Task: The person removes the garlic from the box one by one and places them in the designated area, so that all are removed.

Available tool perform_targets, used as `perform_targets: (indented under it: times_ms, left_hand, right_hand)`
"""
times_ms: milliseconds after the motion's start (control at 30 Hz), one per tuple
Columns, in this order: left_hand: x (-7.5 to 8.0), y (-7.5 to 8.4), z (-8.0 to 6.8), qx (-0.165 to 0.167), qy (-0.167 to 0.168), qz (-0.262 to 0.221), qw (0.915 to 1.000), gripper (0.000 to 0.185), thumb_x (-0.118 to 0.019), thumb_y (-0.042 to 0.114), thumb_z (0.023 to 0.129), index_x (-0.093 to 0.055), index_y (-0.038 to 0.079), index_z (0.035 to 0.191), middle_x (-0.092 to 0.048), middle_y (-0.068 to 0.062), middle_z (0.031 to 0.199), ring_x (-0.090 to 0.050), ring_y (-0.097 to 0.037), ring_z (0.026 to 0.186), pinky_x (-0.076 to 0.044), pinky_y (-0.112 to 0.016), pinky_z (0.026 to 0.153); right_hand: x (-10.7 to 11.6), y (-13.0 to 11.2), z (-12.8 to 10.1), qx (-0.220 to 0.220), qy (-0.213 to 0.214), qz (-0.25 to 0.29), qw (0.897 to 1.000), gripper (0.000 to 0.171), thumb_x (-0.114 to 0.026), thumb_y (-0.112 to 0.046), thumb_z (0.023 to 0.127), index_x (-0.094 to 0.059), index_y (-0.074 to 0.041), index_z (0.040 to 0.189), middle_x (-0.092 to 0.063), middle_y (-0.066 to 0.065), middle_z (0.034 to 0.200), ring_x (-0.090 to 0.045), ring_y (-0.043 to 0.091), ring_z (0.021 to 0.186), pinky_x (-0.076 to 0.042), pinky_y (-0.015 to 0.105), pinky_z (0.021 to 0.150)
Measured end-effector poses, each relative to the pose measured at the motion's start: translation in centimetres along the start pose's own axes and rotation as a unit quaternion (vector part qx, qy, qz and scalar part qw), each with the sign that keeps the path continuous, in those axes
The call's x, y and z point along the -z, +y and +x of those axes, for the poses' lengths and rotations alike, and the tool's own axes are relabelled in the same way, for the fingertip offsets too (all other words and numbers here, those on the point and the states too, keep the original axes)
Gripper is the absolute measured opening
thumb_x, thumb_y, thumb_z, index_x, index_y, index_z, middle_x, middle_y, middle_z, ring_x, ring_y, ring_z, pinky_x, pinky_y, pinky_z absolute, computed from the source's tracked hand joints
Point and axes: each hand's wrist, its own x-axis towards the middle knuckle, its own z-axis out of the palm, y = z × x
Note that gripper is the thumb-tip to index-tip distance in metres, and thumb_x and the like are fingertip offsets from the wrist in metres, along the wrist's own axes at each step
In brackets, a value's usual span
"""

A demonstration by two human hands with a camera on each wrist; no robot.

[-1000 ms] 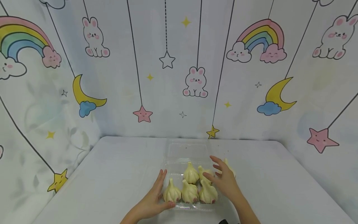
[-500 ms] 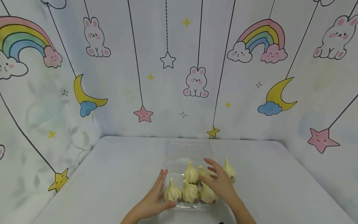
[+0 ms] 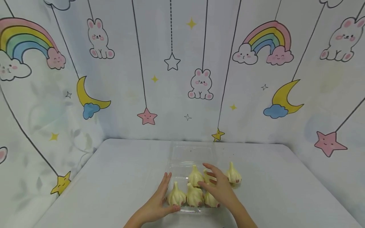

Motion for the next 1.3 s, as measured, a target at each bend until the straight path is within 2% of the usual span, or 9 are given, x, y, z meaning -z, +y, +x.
perform_targets:
  times_ms: [200, 367, 600, 900, 1133, 1300]
  left_hand:
    - [-0.1, -0.3, 0.1, 0.000, 0.000, 0.000, 1.0000, 0.094, -0.062, 0.029, 0.077, 0.011, 0.028, 0.135, 0.020, -0.019, 0.137, -0.002, -0.050, 0.119, -0.033, -0.059, 0.080]
    - [-0.1, -0.3, 0.0, 0.002, -0.001, 0.000, 1.0000, 0.093, -0.062, 0.029, 0.077, 0.011, 0.029, 0.135, 0.020, -0.018, 0.137, -0.002, -0.050, 0.119, -0.033, -0.059, 0.080]
    - [0.0, -0.1, 0.0, -0.001, 0.000, 0.008, 1.0000, 0.094, -0.062, 0.029, 0.077, 0.011, 0.027, 0.135, 0.019, -0.018, 0.137, -0.003, -0.050, 0.119, -0.034, -0.059, 0.080]
    - [0.1, 0.1, 0.1, -0.001, -0.003, 0.003, 1.0000, 0.094, -0.063, 0.030, 0.076, 0.011, 0.027, 0.135, 0.019, -0.019, 0.137, -0.003, -0.051, 0.119, -0.035, -0.058, 0.080]
    - [0.1, -0.1, 0.1, -0.003, -0.007, -0.005, 1.0000, 0.093, -0.062, 0.029, 0.077, 0.011, 0.027, 0.135, 0.020, -0.019, 0.137, -0.001, -0.049, 0.120, -0.034, -0.059, 0.080]
    - [0.1, -0.1, 0.0, -0.003, -0.005, -0.004, 1.0000, 0.094, -0.062, 0.029, 0.077, 0.012, 0.027, 0.135, 0.020, -0.019, 0.136, -0.002, -0.050, 0.119, -0.033, -0.060, 0.080]
  right_hand:
    - [-0.4, 0.1, 0.3, 0.019, -0.021, -0.001, 1.000, 0.063, -0.069, -0.036, 0.067, -0.042, -0.024, 0.123, -0.041, -0.002, 0.126, -0.048, 0.029, 0.104, -0.047, 0.040, 0.076]
    - [-0.9, 0.2, 0.6, 0.032, -0.040, -0.007, 0.999, 0.065, -0.068, -0.037, 0.068, -0.040, -0.020, 0.125, -0.040, 0.000, 0.127, -0.046, 0.031, 0.106, -0.045, 0.041, 0.078]
    - [-1.3, 0.3, 1.2, 0.041, -0.045, -0.047, 0.997, 0.066, -0.066, -0.040, 0.069, -0.040, -0.018, 0.125, -0.040, 0.005, 0.126, -0.046, 0.034, 0.105, -0.044, 0.046, 0.077]
    - [-1.9, 0.3, 1.8, 0.046, -0.051, -0.076, 0.995, 0.064, -0.066, -0.038, 0.070, -0.041, -0.014, 0.124, -0.040, 0.013, 0.125, -0.046, 0.040, 0.102, -0.045, 0.045, 0.076]
    - [-2.4, 0.4, 2.3, 0.060, -0.075, -0.103, 0.990, 0.062, -0.062, -0.039, 0.074, -0.040, -0.015, 0.127, -0.042, 0.013, 0.125, -0.047, 0.036, 0.100, -0.044, 0.046, 0.077]
    - [-2.6, 0.4, 2.6, 0.055, -0.102, -0.102, 0.988, 0.061, -0.064, -0.034, 0.075, -0.040, -0.014, 0.127, -0.041, 0.013, 0.126, -0.045, 0.035, 0.102, -0.042, 0.047, 0.079]
